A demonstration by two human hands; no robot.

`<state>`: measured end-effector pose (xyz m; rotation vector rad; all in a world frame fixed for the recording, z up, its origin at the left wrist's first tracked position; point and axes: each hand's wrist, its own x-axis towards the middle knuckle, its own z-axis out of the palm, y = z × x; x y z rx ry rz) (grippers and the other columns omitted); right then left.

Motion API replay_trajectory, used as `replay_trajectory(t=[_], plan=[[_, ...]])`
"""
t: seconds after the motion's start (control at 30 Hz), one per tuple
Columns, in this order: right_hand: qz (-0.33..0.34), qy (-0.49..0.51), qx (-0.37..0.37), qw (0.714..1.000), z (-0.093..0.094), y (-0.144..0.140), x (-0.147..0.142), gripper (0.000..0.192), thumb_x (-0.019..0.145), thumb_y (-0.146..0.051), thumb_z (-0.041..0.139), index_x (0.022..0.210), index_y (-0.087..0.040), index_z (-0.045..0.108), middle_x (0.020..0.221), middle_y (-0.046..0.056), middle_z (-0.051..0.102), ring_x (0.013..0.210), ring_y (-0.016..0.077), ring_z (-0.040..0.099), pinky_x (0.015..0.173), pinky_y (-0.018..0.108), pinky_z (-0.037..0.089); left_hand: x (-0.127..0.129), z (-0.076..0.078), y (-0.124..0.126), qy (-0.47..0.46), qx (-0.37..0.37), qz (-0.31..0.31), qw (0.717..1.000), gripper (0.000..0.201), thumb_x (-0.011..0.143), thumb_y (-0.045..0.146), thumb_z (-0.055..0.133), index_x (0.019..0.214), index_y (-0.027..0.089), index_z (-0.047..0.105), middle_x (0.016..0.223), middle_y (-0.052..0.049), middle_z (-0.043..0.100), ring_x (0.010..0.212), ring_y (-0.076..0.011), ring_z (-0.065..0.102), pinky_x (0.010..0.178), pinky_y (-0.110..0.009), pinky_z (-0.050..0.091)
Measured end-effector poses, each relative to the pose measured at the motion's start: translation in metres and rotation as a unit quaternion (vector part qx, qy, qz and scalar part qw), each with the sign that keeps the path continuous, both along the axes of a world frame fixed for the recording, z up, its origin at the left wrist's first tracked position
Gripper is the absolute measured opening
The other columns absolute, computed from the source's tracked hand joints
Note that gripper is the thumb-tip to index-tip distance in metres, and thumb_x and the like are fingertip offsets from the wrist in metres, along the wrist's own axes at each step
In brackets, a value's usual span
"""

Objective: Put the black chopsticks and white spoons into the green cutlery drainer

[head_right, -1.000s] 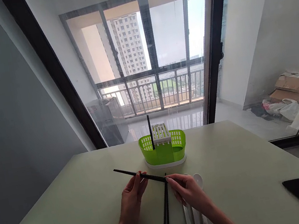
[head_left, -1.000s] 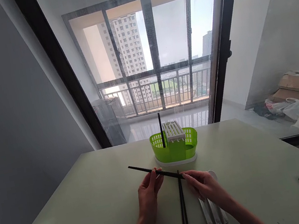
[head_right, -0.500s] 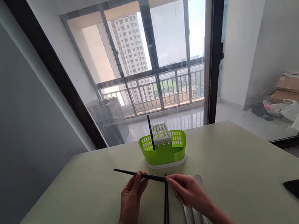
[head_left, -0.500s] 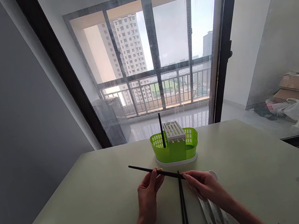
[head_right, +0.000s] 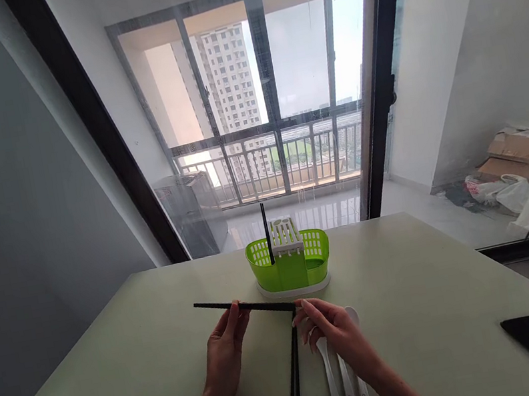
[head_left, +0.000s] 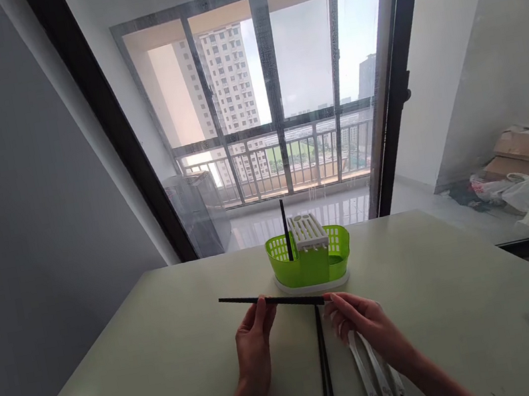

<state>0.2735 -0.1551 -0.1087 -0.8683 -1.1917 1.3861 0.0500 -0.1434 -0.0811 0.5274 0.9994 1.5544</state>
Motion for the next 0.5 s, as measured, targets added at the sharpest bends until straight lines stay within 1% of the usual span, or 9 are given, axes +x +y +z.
replay_trajectory(t=[0.07,0.2,0.37,0.5], plan=[[0.002,0.007,0.0,1.0,-0.0003,0.0,0.0,0.061,0.086,-0.071,0.064,0.114,-0.018,0.073,0.097,0.009,0.073,0.066,0.0171,0.066,0.055,0.029,0.055,-0.0009,0.001,0.0006,-0.003,-0.009,0.005,1.0,0.021,0.074,0.027,0.089,0.089,0.016,0.081,0.098,-0.006,0.083,0.109,-0.0235,0.075,0.113,-0.033,0.049],[0.005,0.006,0.005,1.0,0.0034,-0.0018,-0.0006,0.059,0.085,-0.069,0.067,0.11,-0.016,0.073,0.098,0.01,0.074,0.067,0.0182,0.067,0.055,0.029,0.056,0.0004,0.0012,0.0,0.004,-0.016,0.0,1.0,0.018,0.076,0.026,0.088,0.09,0.017,0.081,0.098,-0.005,0.083,0.107,-0.0234,0.075,0.11,-0.033,0.052],[-0.001,-0.01,0.008,1.0,0.0087,-0.0029,-0.0007,0.057,0.084,-0.07,0.068,0.102,-0.017,0.074,0.094,0.01,0.075,0.065,0.0183,0.068,0.054,0.03,0.056,0.0024,-0.001,-0.0013,0.011,-0.001,-0.006,1.0,0.024,0.07,0.031,0.092,0.086,0.017,0.081,0.094,-0.005,0.083,0.101,-0.0236,0.077,0.107,-0.033,0.054],[-0.009,-0.027,0.012,1.0,0.0042,-0.0018,-0.0024,0.052,0.082,-0.069,0.071,0.092,-0.018,0.074,0.085,0.007,0.075,0.062,0.0179,0.068,0.051,0.029,0.056,0.0035,-0.0031,-0.0025,0.028,0.013,-0.02,0.999,0.035,0.065,0.038,0.094,0.088,0.015,0.081,0.095,-0.006,0.083,0.1,-0.0242,0.077,0.108,-0.035,0.054]])
